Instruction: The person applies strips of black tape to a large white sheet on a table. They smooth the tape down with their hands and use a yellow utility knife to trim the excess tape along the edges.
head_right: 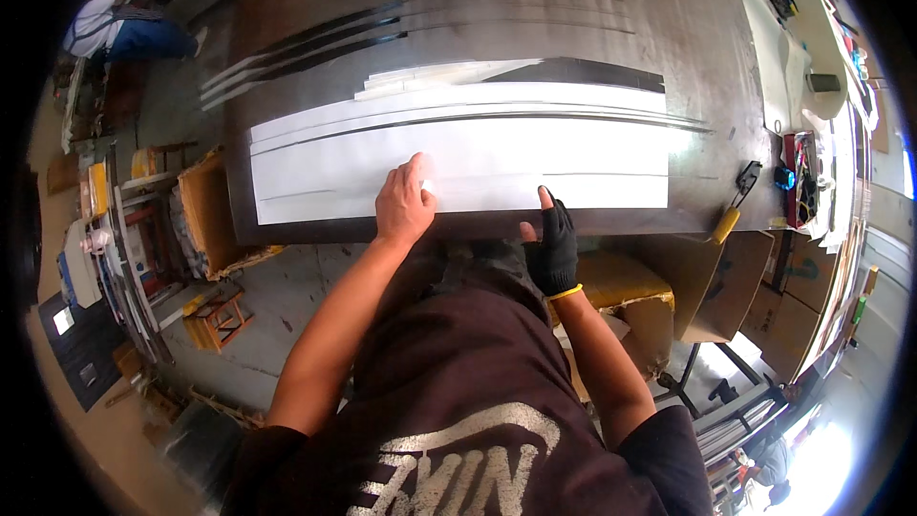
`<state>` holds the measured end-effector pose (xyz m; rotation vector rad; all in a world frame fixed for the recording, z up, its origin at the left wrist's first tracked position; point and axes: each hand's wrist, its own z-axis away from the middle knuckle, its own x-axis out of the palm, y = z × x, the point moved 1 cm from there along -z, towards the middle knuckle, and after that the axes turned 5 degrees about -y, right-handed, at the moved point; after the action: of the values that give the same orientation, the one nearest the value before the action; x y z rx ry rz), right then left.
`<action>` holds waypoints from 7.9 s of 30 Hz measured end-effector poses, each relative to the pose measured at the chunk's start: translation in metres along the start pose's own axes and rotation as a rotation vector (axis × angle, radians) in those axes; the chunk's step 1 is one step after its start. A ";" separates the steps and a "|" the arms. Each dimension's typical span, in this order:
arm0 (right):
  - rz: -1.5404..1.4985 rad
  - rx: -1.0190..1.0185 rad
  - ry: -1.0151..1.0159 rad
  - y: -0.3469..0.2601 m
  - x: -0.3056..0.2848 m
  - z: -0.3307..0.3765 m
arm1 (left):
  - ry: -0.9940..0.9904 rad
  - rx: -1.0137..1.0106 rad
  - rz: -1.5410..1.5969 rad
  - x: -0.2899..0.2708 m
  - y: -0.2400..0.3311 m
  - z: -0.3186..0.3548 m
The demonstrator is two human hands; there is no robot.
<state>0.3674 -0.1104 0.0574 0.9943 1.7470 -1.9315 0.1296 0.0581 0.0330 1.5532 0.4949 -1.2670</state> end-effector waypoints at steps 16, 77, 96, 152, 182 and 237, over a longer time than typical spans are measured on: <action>-0.059 0.244 0.021 -0.038 0.038 0.006 | 0.202 -0.537 0.345 -0.161 -0.268 0.097; 0.353 0.277 0.425 0.016 0.047 -0.041 | -0.456 0.564 0.013 -0.005 -0.034 0.020; 0.235 0.470 0.241 -0.035 0.062 -0.034 | -0.338 0.385 0.494 -0.003 -0.034 0.015; 0.462 1.118 0.572 0.460 -0.314 0.078 | -0.111 0.065 -0.179 -0.019 -0.049 0.089; -0.157 0.428 -0.331 -0.101 0.065 0.016 | -0.101 0.202 -0.170 -0.014 -0.051 0.076; -0.267 -0.053 -0.731 -0.353 0.397 -0.056 | -0.013 -0.399 0.216 -0.099 -0.329 0.318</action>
<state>-0.1304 0.0827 0.0349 -0.0082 1.5130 -2.0224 -0.3207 -0.0661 -0.0001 1.2243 0.5203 -0.9458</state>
